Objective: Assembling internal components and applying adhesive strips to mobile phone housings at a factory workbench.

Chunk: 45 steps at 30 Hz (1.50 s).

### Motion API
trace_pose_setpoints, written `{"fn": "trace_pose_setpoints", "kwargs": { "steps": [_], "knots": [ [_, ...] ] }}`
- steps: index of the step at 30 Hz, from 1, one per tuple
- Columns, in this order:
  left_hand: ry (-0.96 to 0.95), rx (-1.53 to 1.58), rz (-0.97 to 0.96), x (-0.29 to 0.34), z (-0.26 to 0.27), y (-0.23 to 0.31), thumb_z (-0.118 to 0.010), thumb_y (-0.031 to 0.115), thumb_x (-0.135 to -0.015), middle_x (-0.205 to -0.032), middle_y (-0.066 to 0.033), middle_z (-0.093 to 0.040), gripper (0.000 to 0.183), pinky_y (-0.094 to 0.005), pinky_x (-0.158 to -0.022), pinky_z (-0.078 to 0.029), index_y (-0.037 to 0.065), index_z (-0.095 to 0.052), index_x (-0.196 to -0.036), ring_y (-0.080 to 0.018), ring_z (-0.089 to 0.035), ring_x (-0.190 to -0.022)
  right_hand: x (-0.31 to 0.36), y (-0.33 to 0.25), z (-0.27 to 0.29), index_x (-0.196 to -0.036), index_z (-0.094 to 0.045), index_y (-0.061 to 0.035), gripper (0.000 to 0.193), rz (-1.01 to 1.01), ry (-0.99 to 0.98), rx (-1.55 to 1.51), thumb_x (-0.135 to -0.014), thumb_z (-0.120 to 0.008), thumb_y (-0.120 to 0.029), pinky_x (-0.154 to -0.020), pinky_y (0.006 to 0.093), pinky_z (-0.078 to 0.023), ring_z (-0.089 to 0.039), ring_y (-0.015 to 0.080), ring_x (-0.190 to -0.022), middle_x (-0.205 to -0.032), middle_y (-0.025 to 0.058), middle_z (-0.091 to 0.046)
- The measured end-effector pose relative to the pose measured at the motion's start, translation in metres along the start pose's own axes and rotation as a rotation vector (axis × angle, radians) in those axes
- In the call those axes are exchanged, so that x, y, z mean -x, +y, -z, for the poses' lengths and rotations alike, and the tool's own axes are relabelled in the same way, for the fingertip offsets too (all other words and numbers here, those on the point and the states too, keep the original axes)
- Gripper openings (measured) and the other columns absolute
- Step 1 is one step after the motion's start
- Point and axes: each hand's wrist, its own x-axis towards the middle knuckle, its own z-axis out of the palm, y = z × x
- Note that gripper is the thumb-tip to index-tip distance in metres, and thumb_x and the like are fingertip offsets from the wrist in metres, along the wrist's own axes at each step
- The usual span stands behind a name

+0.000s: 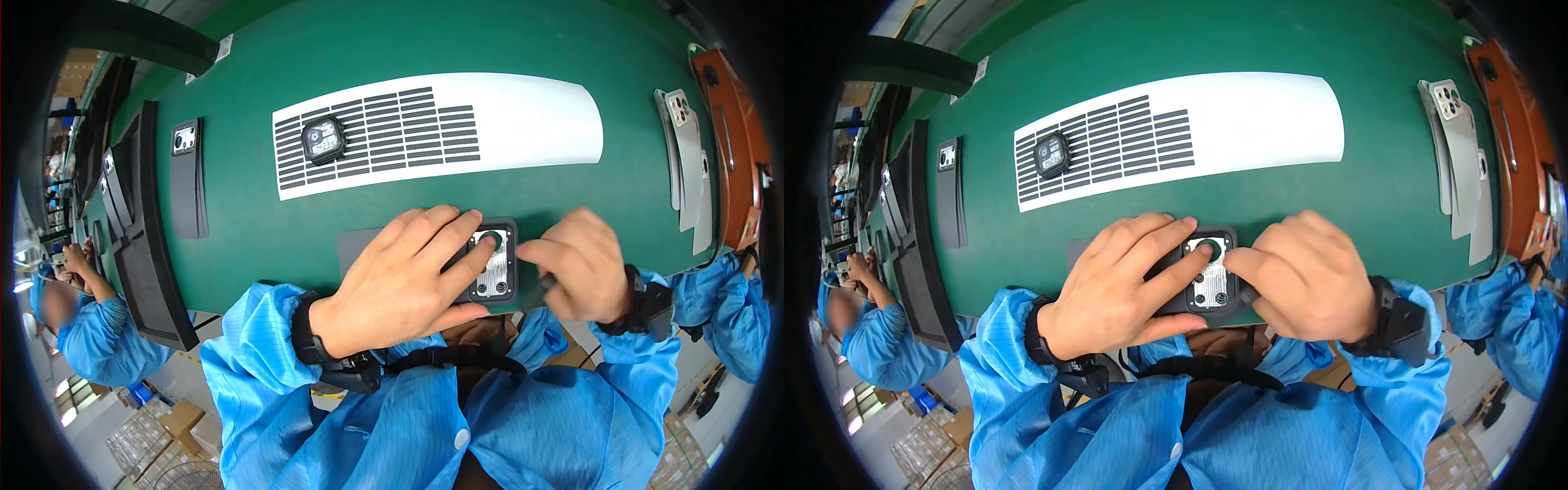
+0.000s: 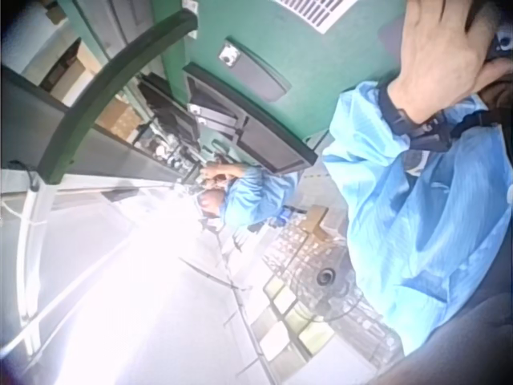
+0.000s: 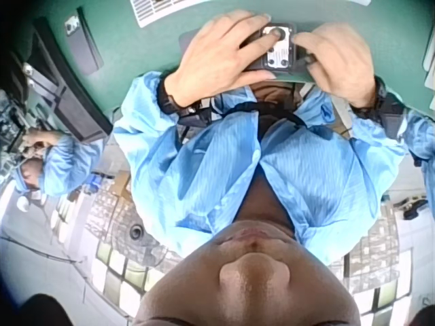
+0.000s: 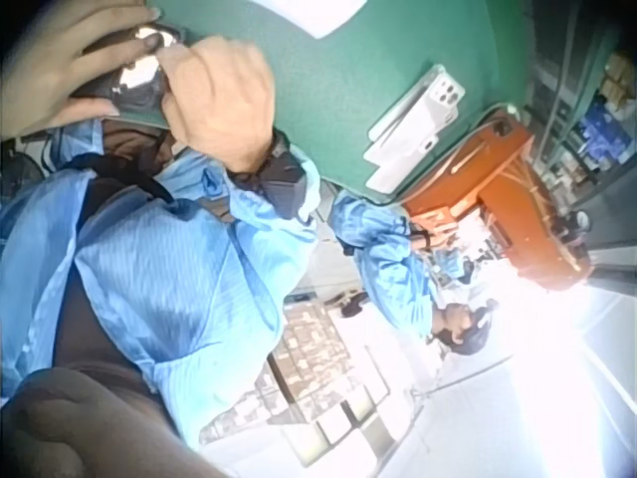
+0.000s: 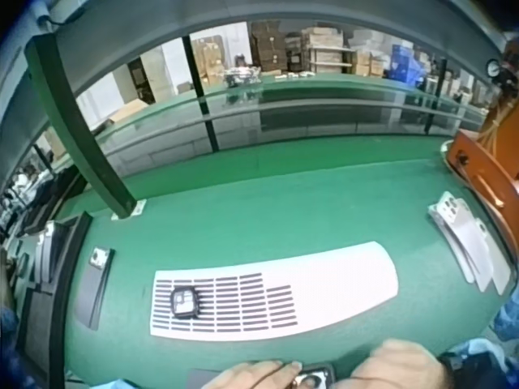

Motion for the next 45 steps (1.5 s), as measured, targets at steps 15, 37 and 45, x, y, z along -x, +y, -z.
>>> {"fn": "trace_pose_setpoints", "kwargs": {
  "steps": [15,37,45],
  "knots": [
    [0.028,-0.026,-0.012,0.003,-0.003,0.001,-0.078,0.043,-0.072,-0.132,-0.0171,-0.056,0.061,-0.044,-0.094,-0.048,0.004,-0.066,-0.118,-0.0336,-0.054,-0.114,0.001,-0.006,-0.012,-0.118,-0.064,0.0017,0.061,-0.06,-0.134,0.071,-0.065,-0.077,-0.027,-0.062,0.0333,-0.046,-0.055,0.0214,-0.064,-0.081,0.0069,-0.057],
    [0.01,-0.018,-0.003,0.003,-0.003,0.002,-0.077,0.043,-0.073,-0.133,-0.0176,-0.054,0.06,-0.0445,-0.095,-0.048,0.005,-0.066,-0.118,-0.0339,-0.054,-0.116,-0.004,-0.023,0.002,-0.12,-0.062,-0.0003,0.055,-0.301,-0.237,0.009,-0.078,-0.074,-0.033,-0.061,0.0358,-0.049,-0.062,0.0264,-0.06,-0.073,0.0101,-0.064],
    [0.017,-0.024,-0.007,0.002,-0.005,0.003,-0.077,0.043,-0.073,-0.133,-0.0174,-0.054,0.061,-0.045,-0.095,-0.047,0.005,-0.066,-0.118,-0.0338,-0.053,-0.116,0.015,-0.015,-0.019,-0.124,-0.062,0.0018,0.064,-0.147,-0.064,0.152,-0.07,-0.072,-0.032,-0.054,0.0324,-0.04,-0.051,0.0192,-0.053,-0.066,0.0041,-0.054]
  ]
}}
